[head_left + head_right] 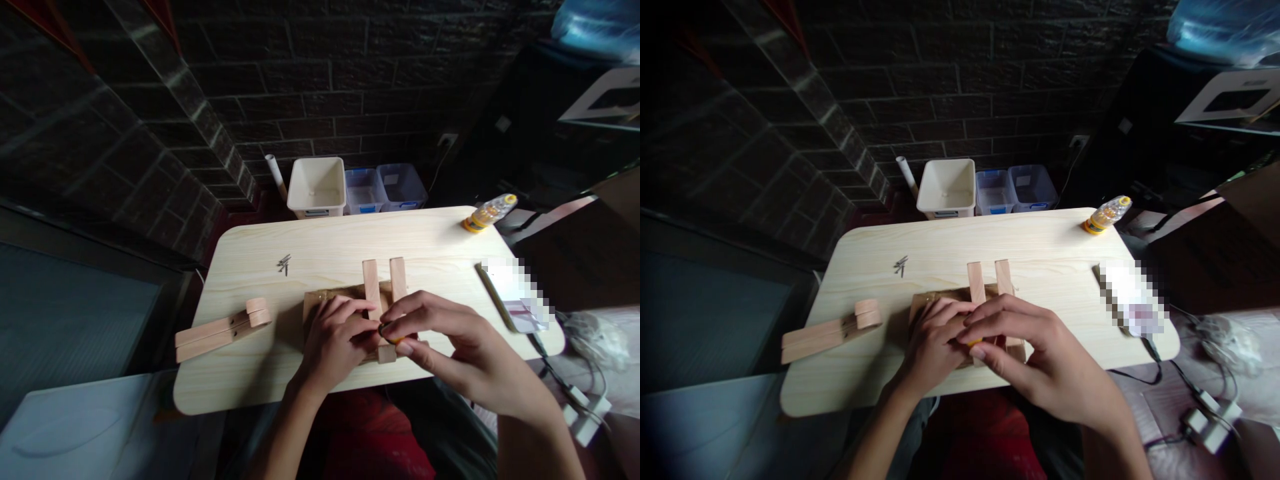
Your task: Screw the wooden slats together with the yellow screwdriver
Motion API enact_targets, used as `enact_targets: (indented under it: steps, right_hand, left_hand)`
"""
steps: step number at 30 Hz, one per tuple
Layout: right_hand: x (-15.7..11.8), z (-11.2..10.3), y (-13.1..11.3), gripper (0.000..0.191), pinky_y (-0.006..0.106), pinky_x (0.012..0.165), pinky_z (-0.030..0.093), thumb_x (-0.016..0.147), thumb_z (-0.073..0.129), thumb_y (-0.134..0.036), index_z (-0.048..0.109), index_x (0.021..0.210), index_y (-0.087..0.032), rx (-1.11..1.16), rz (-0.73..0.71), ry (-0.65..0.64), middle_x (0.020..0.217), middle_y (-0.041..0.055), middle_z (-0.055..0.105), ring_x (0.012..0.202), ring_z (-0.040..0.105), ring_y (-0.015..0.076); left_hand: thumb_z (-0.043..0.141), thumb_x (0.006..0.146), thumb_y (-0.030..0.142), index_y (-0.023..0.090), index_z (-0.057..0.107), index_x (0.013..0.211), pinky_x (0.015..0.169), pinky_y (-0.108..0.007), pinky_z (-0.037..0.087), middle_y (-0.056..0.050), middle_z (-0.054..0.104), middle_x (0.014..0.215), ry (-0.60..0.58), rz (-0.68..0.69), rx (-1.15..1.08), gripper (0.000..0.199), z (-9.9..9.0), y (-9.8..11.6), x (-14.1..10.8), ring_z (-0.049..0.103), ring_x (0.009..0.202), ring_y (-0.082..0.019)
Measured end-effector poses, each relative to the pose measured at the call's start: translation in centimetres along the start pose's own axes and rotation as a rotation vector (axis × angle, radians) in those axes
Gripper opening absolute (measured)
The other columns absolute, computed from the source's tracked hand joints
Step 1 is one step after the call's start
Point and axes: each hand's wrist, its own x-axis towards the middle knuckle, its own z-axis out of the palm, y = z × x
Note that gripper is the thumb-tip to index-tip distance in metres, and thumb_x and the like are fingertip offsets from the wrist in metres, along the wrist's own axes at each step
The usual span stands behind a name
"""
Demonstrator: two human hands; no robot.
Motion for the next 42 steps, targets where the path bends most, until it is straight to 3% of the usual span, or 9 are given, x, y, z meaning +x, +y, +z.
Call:
enact_targets:
  steps: [12,29,36,42]
  right_hand:
    - [-0.61,-0.42,-0.23,0.021,0.032,0.104,0.056,0.103,0.067,-0.017,0.076,0.120,-0.026,0.002,0.078,-0.011,0.126,0.0080,0.077,0.119,0.071,0.0199]
    - [-0.38,-0.20,-0.27,0.015,0.033,0.103,0.057,0.101,0.069,-0.019,0.077,0.112,-0.024,0.026,0.077,0.006,0.122,0.0076,0.078,0.117,0.072,0.0206]
    - [-0.89,-0.36,-0.22,0.019,0.032,0.101,0.057,0.104,0.064,-0.019,0.074,0.117,-0.029,0.052,0.130,-0.012,0.119,0.0031,0.077,0.113,0.072,0.0192]
    - [-0.40,-0.49,-0.42,0.021,0.033,0.105,0.055,0.104,0.065,-0.019,0.076,0.119,-0.028,0.034,0.074,-0.039,0.127,0.0066,0.076,0.119,0.070,0.0200]
  left_hand:
    - [0.075,0.093,0.022,0.028,0.081,0.095,0.094,-0.042,0.050,0.000,0.079,0.123,-0.009,-0.010,-0.012,0.009,0.00,0.14,-0.12,0.067,0.109,-0.024]
    - [0.074,0.092,0.019,0.029,0.081,0.095,0.094,-0.043,0.050,0.001,0.079,0.123,-0.009,0.002,0.005,0.013,0.02,0.02,-0.13,0.066,0.109,-0.024]
    - [0.077,0.091,0.019,0.027,0.080,0.091,0.092,-0.042,0.051,0.001,0.079,0.121,0.017,0.009,0.012,0.008,0.00,0.13,-0.02,0.067,0.107,-0.024]
    - [0.075,0.090,0.016,0.027,0.080,0.093,0.093,-0.043,0.051,0.000,0.079,0.122,0.014,0.011,-0.003,0.012,0.08,0.02,-0.15,0.067,0.108,-0.023]
